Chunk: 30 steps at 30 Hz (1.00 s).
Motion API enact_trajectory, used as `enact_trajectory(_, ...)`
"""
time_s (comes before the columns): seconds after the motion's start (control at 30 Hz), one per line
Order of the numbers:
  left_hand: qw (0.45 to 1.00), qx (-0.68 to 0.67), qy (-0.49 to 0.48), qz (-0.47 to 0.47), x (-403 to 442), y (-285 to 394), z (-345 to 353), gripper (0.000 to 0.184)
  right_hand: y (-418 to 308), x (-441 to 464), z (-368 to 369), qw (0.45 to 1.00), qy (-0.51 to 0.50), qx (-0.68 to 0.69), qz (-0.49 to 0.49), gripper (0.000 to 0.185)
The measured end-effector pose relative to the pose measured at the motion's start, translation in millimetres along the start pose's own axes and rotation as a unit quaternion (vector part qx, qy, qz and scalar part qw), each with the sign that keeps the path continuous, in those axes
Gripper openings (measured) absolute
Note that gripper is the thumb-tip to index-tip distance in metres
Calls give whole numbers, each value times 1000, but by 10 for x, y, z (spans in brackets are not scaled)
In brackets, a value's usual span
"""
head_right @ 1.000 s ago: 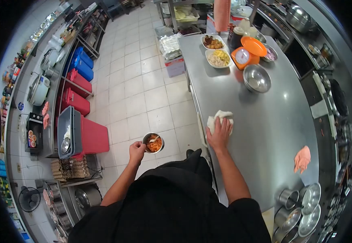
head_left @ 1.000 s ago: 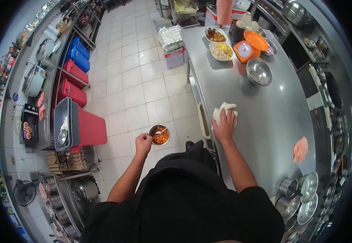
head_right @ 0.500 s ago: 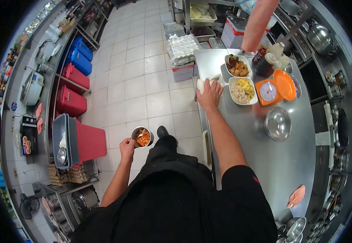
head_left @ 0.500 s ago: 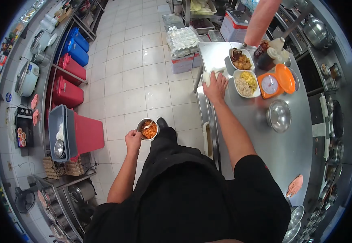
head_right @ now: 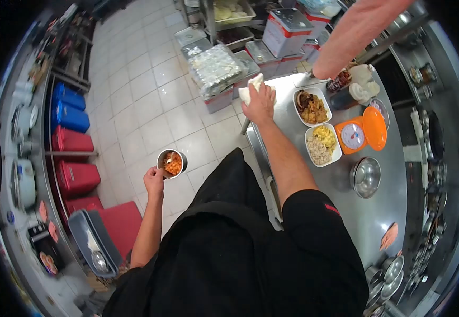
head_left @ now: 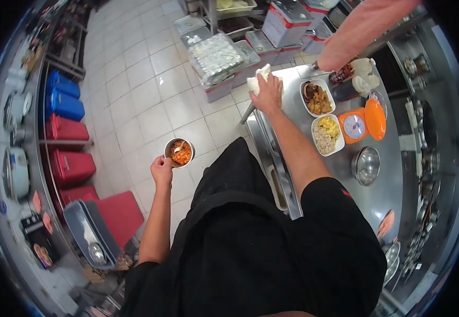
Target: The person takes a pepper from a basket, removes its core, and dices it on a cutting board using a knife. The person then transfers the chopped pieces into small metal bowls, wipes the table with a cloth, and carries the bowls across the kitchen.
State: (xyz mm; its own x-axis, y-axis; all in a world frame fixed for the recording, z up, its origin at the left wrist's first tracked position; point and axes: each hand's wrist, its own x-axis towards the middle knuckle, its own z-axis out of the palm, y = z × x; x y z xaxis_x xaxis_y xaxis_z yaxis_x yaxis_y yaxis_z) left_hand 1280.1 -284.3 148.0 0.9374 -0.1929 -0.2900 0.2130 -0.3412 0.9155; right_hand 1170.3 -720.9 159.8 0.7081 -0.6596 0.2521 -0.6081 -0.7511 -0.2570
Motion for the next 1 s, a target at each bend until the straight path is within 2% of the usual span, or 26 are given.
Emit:
enact_trajectory(0.07,999,-25,-17,35,432,-209,35,10,41,209,65,999,24,39,5,67)
enact_trajectory(0.13,1000,-8,-27,7,573,19,142,10,129,379,210,995,72,67,29,60)
enact_trajectory(0.27,999,-22,-36,-23,807,538,380,10,343,430,238,962,178,3,207,57)
enact_trajectory(0.4,998,-4,-67,-10,1126,775,668,11,601,762,191,941,172,-36,288,59)
enact_trajectory(0.5,996,7,-85,13,1501,866,957,13,858,1035,314,916,207,-42,341,59)
enact_trajectory(0.57,995,-16,-100,5,1643,997,1185,14,848,1101,111,922,149,-33,357,63)
enact_trajectory(0.7,981,11,-193,12,2016,1192,1602,12,733,860,273,948,147,-8,281,63)
enact_trajectory(0.77,971,25,-238,17,2115,1368,1883,10,530,522,167,964,130,94,210,65)
enact_trajectory(0.83,954,51,-293,29,2299,1442,2131,5,329,50,109,972,132,120,150,67)
enact_trajectory(0.93,934,66,-349,44,2434,1616,2493,4,131,-644,-230,971,125,133,157,66)
enact_trajectory(1.0,912,65,-402,49,2526,1675,2711,4,120,-1156,-349,967,117,110,200,67)
